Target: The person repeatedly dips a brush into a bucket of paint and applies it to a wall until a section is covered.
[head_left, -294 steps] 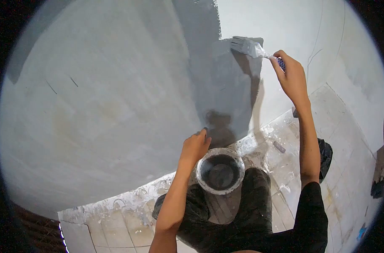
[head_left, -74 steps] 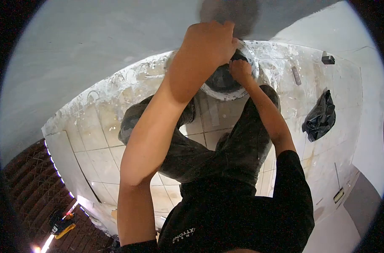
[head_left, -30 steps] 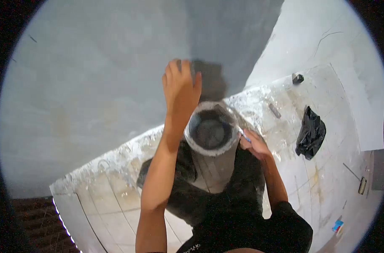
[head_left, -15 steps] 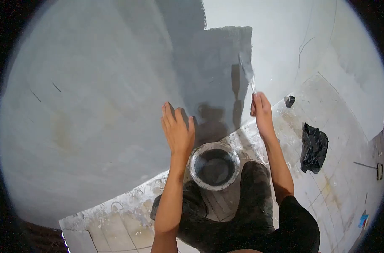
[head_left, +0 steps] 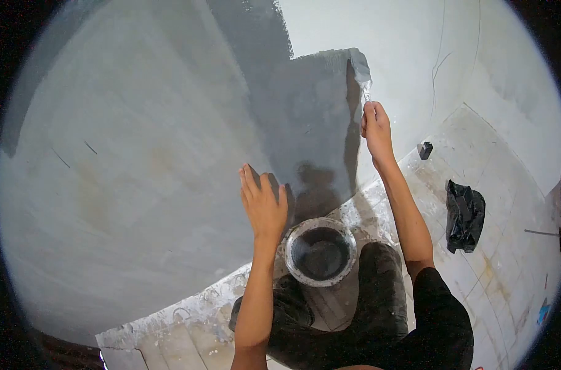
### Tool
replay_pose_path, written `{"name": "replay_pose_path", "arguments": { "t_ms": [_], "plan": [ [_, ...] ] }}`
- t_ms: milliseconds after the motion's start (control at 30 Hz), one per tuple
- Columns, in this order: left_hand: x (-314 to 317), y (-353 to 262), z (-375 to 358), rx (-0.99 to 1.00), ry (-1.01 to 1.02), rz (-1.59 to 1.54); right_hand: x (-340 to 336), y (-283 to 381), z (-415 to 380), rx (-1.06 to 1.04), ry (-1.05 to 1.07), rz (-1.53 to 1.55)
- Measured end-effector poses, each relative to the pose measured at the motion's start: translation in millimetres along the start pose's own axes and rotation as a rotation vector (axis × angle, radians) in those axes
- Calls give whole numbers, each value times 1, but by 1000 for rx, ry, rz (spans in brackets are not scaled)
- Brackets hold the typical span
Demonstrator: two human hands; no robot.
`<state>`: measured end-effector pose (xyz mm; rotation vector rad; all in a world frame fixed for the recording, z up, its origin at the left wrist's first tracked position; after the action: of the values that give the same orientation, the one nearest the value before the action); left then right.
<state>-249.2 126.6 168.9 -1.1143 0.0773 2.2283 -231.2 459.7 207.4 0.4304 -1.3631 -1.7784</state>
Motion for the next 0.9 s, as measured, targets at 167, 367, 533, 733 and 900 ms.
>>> {"name": "replay_pose_path", "arguments": {
  "t_ms": [167,367,533,733,900],
  "plan": [
    [1,2,-1,8,19,1,3,2,6,22,-31,13],
    [-1,2,-2,18,25,13,1,-9,27,-14,-102,-88],
    [-2,-2,-3,21,17,12,12,-8,24,-196,-139,-261],
    [1,1,-2,19,16,-3,17,2,-10,-138,-128,-233],
    [-2,1,-3,31,7,4,8,1,17,-50,-177,-116]
  ]
}}
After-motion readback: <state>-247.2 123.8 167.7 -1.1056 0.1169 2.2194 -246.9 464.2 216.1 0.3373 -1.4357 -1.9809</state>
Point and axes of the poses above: each hand's wrist, its own z-axis towards the middle knuckle, its own x-axis out of the palm, y = z × x, the point moved 10 cm from there along z, towards the middle knuckle, and after that the axes turned 2 degrees about x, right-handed, at the moved point
